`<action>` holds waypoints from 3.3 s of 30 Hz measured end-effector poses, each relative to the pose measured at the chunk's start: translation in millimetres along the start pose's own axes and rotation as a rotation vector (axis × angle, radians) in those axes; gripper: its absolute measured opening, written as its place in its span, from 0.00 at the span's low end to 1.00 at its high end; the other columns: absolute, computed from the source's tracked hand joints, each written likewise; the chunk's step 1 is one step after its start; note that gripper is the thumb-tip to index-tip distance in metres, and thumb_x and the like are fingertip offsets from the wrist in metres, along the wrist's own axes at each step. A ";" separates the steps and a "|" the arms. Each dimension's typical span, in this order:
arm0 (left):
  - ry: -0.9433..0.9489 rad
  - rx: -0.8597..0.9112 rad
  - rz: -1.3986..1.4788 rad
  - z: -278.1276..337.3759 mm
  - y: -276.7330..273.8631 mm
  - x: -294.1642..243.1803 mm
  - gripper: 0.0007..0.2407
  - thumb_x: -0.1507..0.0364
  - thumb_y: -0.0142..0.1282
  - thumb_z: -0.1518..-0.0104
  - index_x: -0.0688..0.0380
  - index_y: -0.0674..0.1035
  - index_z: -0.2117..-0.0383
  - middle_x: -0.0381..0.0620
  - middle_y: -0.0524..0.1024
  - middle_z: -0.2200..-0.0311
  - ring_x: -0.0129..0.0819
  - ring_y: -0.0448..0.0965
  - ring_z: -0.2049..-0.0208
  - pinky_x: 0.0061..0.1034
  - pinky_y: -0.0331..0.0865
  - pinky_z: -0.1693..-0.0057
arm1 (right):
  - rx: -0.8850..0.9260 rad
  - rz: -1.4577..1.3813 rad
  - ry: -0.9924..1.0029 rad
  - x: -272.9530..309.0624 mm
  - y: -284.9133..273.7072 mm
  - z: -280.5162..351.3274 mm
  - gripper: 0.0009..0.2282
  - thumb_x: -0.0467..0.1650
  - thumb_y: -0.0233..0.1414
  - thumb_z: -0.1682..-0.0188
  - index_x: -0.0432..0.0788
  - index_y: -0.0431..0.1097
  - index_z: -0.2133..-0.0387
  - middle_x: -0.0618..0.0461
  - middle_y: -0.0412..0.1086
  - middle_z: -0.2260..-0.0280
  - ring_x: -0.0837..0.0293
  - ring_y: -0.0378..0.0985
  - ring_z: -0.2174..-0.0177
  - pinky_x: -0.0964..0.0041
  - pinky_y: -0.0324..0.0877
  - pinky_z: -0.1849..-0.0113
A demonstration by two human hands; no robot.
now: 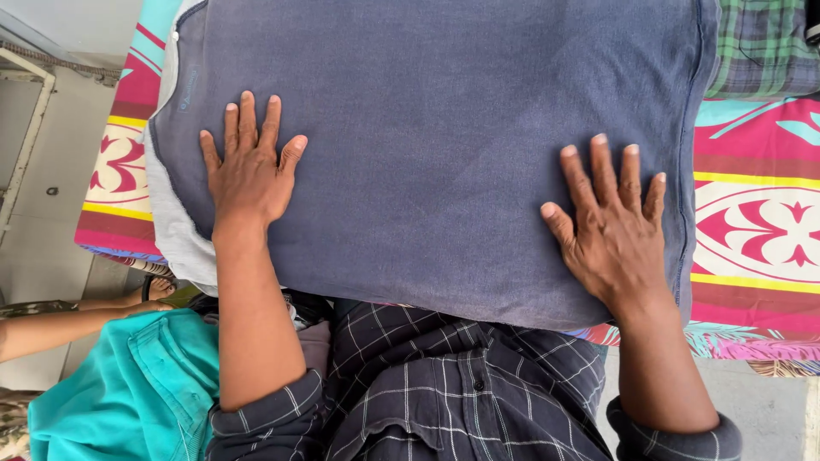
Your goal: The person smooths a dark blue t-shirt on a bed, then folds it in half and rolls it tightly into a bundle. They briefly unfold the shirt to smooth it again before refolding it.
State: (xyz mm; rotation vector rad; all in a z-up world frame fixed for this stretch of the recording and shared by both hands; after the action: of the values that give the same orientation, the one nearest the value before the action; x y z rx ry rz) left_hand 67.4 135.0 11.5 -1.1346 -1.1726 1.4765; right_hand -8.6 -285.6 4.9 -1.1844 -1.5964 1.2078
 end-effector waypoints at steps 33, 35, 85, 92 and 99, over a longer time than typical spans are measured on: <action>0.218 -0.040 0.015 24.1 -7.9 -47.9 0.34 0.42 0.29 0.36 0.45 0.54 0.28 0.53 0.46 0.26 0.51 0.41 0.26 0.65 0.28 0.30 | 0.485 0.052 -0.447 64.2 51.1 -259.4 0.30 0.52 0.24 0.42 0.63 0.36 0.27 0.58 0.36 0.26 0.49 0.37 0.29 0.38 0.41 0.34; 0.219 -0.055 0.028 23.0 -7.1 -47.1 0.34 0.42 0.29 0.36 0.45 0.55 0.28 0.54 0.47 0.26 0.52 0.41 0.26 0.65 0.27 0.30 | 0.409 0.129 -0.406 44.4 75.5 -301.7 0.31 0.53 0.21 0.42 0.61 0.37 0.26 0.56 0.38 0.27 0.48 0.39 0.30 0.35 0.43 0.35; -0.303 -0.379 0.183 -150.7 -23.3 176.5 0.05 0.81 0.49 0.38 0.58 0.67 0.62 0.50 0.82 0.65 0.60 0.79 0.64 0.51 0.67 0.63 | 0.240 -0.161 -0.420 138.4 99.4 -327.8 0.31 0.51 0.24 0.43 0.54 0.43 0.28 0.55 0.38 0.27 0.51 0.34 0.29 0.37 0.30 0.36; -0.335 -0.173 0.042 -158.0 -41.7 154.6 0.12 0.69 0.54 0.36 0.58 0.68 0.52 0.58 0.78 0.61 0.61 0.79 0.59 0.53 0.72 0.59 | 0.243 -0.150 -0.423 138.6 101.3 -327.6 0.32 0.52 0.23 0.43 0.54 0.42 0.28 0.55 0.37 0.27 0.51 0.33 0.29 0.37 0.30 0.36; -0.412 -0.106 0.294 -216.3 -48.0 152.0 0.24 0.60 0.68 0.44 0.54 0.64 0.54 0.49 0.77 0.56 0.50 0.78 0.55 0.44 0.72 0.55 | 0.234 -0.146 -0.418 138.7 102.6 -329.0 0.31 0.51 0.25 0.43 0.55 0.42 0.28 0.56 0.38 0.27 0.51 0.34 0.29 0.37 0.31 0.36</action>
State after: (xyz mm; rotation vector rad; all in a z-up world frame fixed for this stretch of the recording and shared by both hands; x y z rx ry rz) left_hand 259.3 323.1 13.3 -1.1425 -1.4187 1.9606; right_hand 289.6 -64.7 -11.3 -0.6834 -1.7450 1.5672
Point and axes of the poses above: each hand's wrist, its own z-axis away from the middle knuckle, its own y-axis out of the palm, x = y × z, the point moved 3 cm from there along -z, towards the middle knuckle
